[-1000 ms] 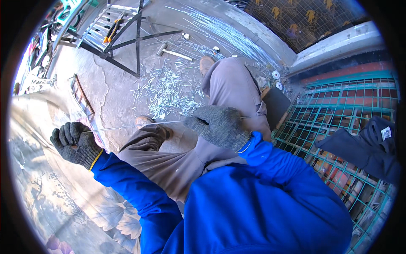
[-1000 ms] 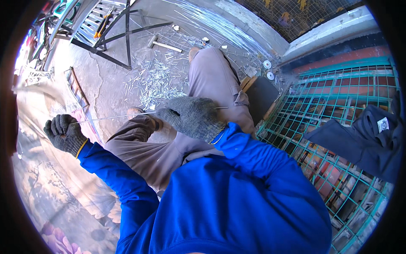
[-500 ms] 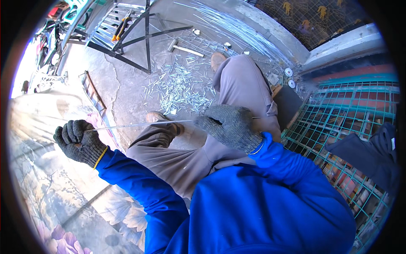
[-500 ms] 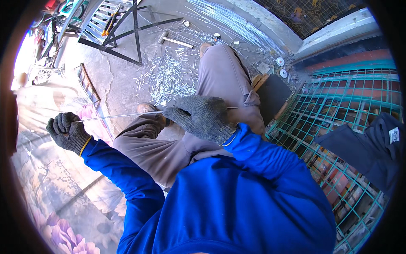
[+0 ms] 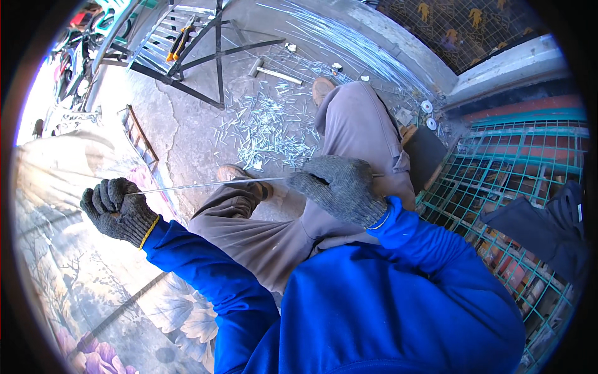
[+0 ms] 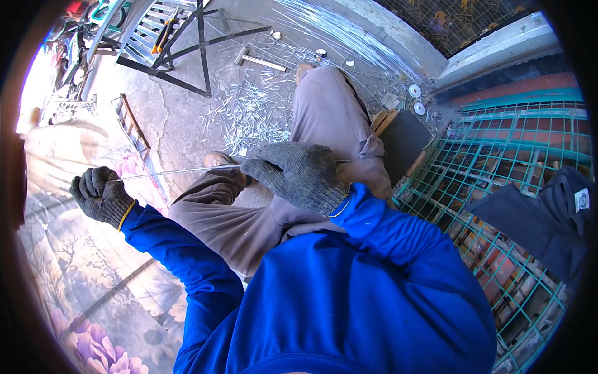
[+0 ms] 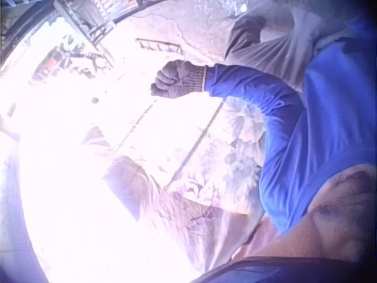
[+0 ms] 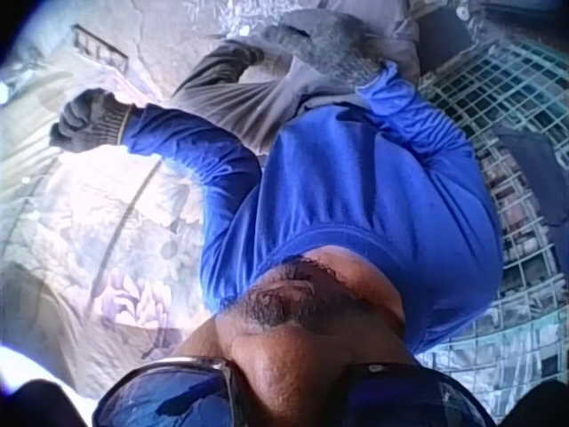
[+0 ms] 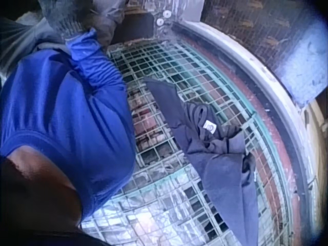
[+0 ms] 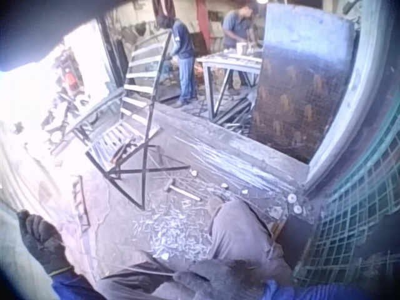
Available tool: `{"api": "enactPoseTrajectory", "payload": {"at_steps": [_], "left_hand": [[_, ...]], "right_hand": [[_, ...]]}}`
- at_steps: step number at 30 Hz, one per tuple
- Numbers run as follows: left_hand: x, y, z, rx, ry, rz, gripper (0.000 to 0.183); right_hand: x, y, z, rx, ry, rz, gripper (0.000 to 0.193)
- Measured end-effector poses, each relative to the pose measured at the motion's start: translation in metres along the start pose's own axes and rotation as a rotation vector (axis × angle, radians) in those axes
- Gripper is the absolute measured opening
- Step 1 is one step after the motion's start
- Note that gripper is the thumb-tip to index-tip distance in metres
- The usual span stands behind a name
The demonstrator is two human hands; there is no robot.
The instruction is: Cutting metal wire into small pieces using pliers on a fabrication floor.
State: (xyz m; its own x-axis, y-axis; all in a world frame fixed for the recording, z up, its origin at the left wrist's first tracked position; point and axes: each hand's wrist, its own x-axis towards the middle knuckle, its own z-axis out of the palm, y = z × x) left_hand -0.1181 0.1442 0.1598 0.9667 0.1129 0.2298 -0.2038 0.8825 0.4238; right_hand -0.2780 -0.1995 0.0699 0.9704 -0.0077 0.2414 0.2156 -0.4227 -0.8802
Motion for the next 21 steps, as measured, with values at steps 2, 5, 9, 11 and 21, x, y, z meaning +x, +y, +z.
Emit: {"api": "enactPoseTrajectory", "payload": {"at_steps": [2,5,9,11,21], "left_hand": [[0.0000,-0.0018,0.0016,-0.001,-0.011,-0.004,0.040],[0.0001,-0.0032,0.0014,-0.005,-0.023,-0.002,0.040],[-0.0003,-0.0013,-0.0005,-0.014,-0.023,0.009,0.040],[-0.0005,-0.0027,-0.0019,-0.029,-0.028,-0.003,0.040],[-0.0012,-0.0010,0.0013,-0.018,-0.015,0.013,0.039]], "right_hand": [[-0.0007,0.0017,0.0012,0.013,0.009,-0.004,0.018],[-0.0020,0.0014,-0.0008,0.036,-0.002,0.026,0.019],[-0.0008,-0.0003,-0.0023,0.015,-0.030,0.026,0.022],[-0.0003,0.0007,-0.0028,0.004,-0.026,0.033,0.022],[0.0002,-0.0032,-0.0075,0.015,-0.028,0.018,0.022]]}}
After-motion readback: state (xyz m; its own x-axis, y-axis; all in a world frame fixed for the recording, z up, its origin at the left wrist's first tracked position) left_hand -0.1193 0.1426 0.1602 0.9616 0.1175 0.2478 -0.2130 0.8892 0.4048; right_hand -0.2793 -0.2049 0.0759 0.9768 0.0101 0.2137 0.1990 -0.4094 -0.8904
